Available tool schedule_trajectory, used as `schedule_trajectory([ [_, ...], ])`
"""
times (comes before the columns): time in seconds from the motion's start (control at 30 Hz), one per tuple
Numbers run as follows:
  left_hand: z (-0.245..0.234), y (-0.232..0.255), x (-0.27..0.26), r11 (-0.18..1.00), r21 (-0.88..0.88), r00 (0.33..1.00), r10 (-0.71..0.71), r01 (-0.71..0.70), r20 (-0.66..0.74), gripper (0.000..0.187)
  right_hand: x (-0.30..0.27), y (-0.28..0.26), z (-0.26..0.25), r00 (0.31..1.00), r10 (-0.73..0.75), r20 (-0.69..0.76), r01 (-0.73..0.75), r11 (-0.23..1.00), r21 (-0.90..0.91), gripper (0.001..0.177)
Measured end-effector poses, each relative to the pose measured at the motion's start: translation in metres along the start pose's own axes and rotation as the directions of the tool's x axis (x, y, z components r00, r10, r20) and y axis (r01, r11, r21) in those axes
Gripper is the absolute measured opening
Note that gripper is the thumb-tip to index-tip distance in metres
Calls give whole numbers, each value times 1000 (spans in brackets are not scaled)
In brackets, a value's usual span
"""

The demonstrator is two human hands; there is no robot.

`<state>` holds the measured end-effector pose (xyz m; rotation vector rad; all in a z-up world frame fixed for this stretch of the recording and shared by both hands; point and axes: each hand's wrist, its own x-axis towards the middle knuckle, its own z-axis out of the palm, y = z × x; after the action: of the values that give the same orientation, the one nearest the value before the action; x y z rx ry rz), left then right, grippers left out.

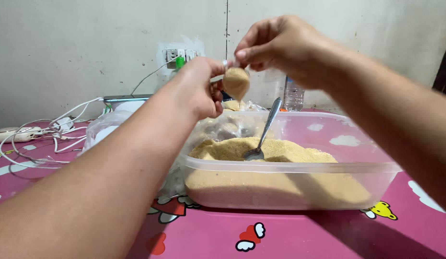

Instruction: The person scoops a yellow granular powder from a large clear plastic container using a metal spoon and transfers it into small clear plastic bags. The person then ties each filled bag and places it on the table. The process is repeated multiple times.

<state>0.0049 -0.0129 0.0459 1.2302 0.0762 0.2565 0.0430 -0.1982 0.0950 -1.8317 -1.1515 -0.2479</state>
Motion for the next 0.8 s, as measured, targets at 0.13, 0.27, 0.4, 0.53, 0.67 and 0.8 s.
schedule_trajectory([
  [0.13,9,-5,26,1000,26,998,2,0,-56,13,-9,7,25,996,-57,-68,51,995,-88,8],
  [0.27,17,-12,30,998,53,998,32,-29,-61,23,-11,10,39,997,-38,-72,12,946,-324,12],
  [0.4,20,-16,23,975,-221,999,31,-28,10,27,-13,16,50,965,-205,-162,53,761,-647,18],
  [0.53,22,-17,26,960,-280,999,17,-5,38,26,-15,26,58,923,-334,-193,108,704,-702,14],
  [0.67,19,-22,34,949,-316,988,54,-6,142,20,-10,35,58,872,-398,-286,108,726,-679,14],
  [0.8,19,-28,35,974,-142,984,169,-175,-52,13,-2,36,53,905,-163,-394,-33,894,-447,9],
])
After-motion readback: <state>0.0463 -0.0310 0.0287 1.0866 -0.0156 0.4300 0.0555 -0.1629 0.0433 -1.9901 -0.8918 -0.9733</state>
